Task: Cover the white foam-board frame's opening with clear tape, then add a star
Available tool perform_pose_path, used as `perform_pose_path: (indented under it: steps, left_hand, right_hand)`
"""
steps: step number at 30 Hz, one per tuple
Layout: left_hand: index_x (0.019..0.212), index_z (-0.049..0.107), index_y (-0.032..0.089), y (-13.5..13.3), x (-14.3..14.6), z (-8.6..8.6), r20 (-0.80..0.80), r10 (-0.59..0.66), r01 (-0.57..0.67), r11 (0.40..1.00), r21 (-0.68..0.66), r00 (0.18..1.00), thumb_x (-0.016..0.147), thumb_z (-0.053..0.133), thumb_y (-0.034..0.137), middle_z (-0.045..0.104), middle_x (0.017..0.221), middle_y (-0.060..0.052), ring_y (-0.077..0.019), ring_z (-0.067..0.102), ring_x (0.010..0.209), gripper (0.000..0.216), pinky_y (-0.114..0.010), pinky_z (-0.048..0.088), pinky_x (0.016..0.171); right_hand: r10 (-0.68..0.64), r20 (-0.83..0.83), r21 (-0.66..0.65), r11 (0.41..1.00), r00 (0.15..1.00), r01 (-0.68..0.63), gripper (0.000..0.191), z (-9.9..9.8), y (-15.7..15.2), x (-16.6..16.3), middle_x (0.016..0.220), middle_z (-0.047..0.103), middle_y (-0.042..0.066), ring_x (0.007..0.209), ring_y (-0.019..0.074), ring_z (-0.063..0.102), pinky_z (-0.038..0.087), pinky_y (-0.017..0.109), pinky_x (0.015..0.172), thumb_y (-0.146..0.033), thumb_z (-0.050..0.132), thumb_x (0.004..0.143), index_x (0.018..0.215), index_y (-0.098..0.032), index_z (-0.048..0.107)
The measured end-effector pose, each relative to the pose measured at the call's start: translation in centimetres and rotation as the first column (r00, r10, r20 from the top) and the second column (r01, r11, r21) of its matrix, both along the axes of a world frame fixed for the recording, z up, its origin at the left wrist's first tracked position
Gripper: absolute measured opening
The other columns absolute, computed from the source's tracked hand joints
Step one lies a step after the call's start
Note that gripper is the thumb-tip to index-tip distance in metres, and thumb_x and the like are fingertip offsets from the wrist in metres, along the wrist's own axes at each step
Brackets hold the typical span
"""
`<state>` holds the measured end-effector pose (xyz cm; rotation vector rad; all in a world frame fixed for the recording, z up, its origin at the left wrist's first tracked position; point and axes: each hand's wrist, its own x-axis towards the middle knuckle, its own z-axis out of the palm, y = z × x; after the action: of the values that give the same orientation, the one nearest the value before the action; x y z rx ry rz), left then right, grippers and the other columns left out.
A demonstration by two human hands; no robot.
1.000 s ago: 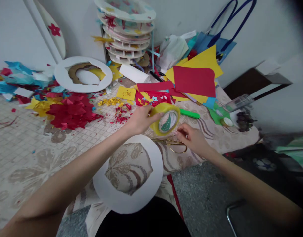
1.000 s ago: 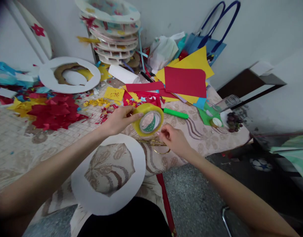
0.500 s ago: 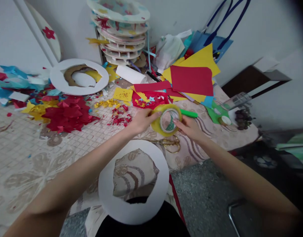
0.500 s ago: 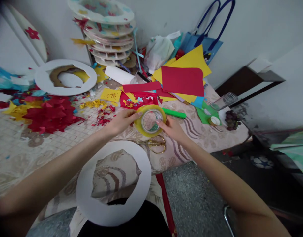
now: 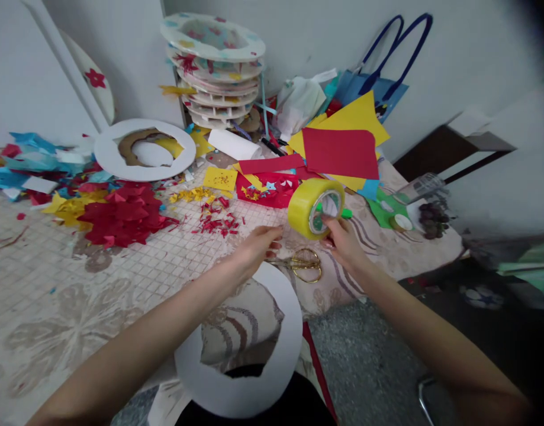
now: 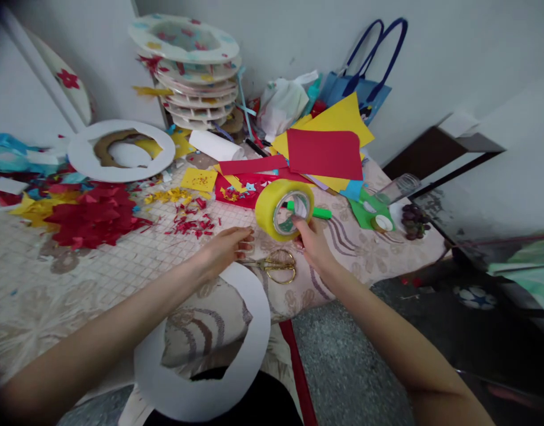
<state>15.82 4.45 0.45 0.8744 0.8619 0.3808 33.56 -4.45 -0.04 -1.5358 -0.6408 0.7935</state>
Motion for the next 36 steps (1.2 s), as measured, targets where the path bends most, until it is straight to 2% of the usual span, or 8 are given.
perform_pose_path:
  steps: [5,9,13,18,23,28,31,36]
  left_hand:
    - [0.067,0.058,0.015,-1.2,0.8,-0.3,0.073,-0.032,0.044,0.984,-0.17,0.997,0.075,0.07,0.028,0.055,0.065,0.0,-0.009,0.051,0.055,0.019,-0.023,0.037,0.053]
    - [0.066,0.057,0.016,-1.6,0.7,-0.3,0.107,-0.046,0.065,0.981,-0.185,0.993,0.072,0.069,0.023,0.055,0.064,0.0,-0.0088,0.052,0.056,0.015,-0.023,0.038,0.054]
    - [0.072,0.059,0.016,-1.6,0.1,-0.3,0.125,-0.057,0.069,0.993,-0.091,0.99,0.072,0.069,0.022,0.056,0.066,0.0,-0.0093,0.053,0.058,0.011,-0.022,0.039,0.056]
    - [0.076,0.059,0.017,-1.1,-0.1,-0.3,0.113,-0.073,0.05,0.98,0.193,0.991,0.075,0.065,0.022,0.056,0.069,0.003,-0.0092,0.051,0.062,0.008,-0.022,0.039,0.059]
    - [0.075,0.061,0.018,-0.4,-0.4,-0.2,0.032,-0.085,0.056,0.856,0.514,0.996,0.076,0.065,0.017,0.059,0.075,0.001,-0.0132,0.053,0.071,0.004,-0.026,0.041,0.069]
    - [0.077,0.058,0.02,0.3,-0.8,-0.5,-0.076,-0.021,0.069,0.702,0.709,0.997,0.073,0.074,0.022,0.059,0.078,0.0,-0.0164,0.054,0.075,0.017,-0.03,0.042,0.073]
    - [0.083,0.055,0.019,0.8,-1.1,-0.7,-0.162,-0.037,0.151,0.609,0.779,0.986,0.075,0.074,0.035,0.062,0.08,-0.002,-0.0166,0.058,0.073,0.026,-0.03,0.043,0.067]
    - [0.098,0.056,0.018,1.8,-4.3,0.6,-0.213,-0.067,0.213,0.572,0.792,0.975,0.084,0.063,0.034,0.068,0.089,-0.005,-0.0167,0.064,0.081,0.022,-0.027,0.046,0.065]
  right_hand:
    - [0.015,-0.028,0.03,0.999,1.0,-0.014,0.031,0.2,-0.3,-0.4,0.054,0.04,-0.008,0.042,0.005,0.027,0.018,0.021,0.038,-0.041,0.071,0.073,0.07,-0.021,0.047]
    - [0.021,-0.035,0.043,0.999,0.999,-0.02,0.031,0.1,-0.5,-0.5,0.055,0.041,-0.008,0.042,0.0048,0.027,0.018,0.021,0.038,-0.041,0.072,0.074,0.072,-0.02,0.049]
    - [0.018,-0.059,0.03,0.999,0.998,-0.016,0.03,0.1,-0.6,-0.6,0.057,0.042,-0.007,0.043,0.0048,0.027,0.018,0.021,0.038,-0.041,0.072,0.073,0.074,-0.02,0.05]
    - [0.025,-0.121,-0.031,0.999,0.992,-0.029,0.029,-0.5,-0.7,-0.7,0.055,0.04,-0.008,0.043,0.0058,0.025,0.016,0.021,0.037,-0.041,0.069,0.074,0.074,-0.022,0.047]
    - [0.088,-0.196,-0.109,0.988,0.977,-0.111,0.026,-1.1,-0.8,-0.8,0.053,0.037,-0.008,0.039,0.0054,0.021,0.012,0.023,0.036,-0.041,0.063,0.077,0.073,-0.022,0.046]
    - [0.125,-0.25,-0.152,0.974,0.96,-0.166,0.026,-1.1,-1.1,-1.1,0.053,0.037,-0.008,0.039,0.0054,0.021,0.014,0.022,0.037,-0.044,0.059,0.076,0.073,-0.022,0.044]
    - [0.139,-0.263,-0.177,0.966,0.955,-0.189,0.029,-0.8,-1.1,-0.9,0.052,0.036,-0.008,0.039,0.0056,0.02,0.016,0.022,0.038,-0.047,0.058,0.076,0.072,-0.023,0.043]
    - [0.122,-0.195,-0.222,0.961,0.973,-0.165,0.034,-0.5,-0.9,1.8,0.051,0.034,-0.008,0.038,0.005,0.018,0.015,0.021,0.037,-0.052,0.056,0.076,0.07,-0.023,0.041]
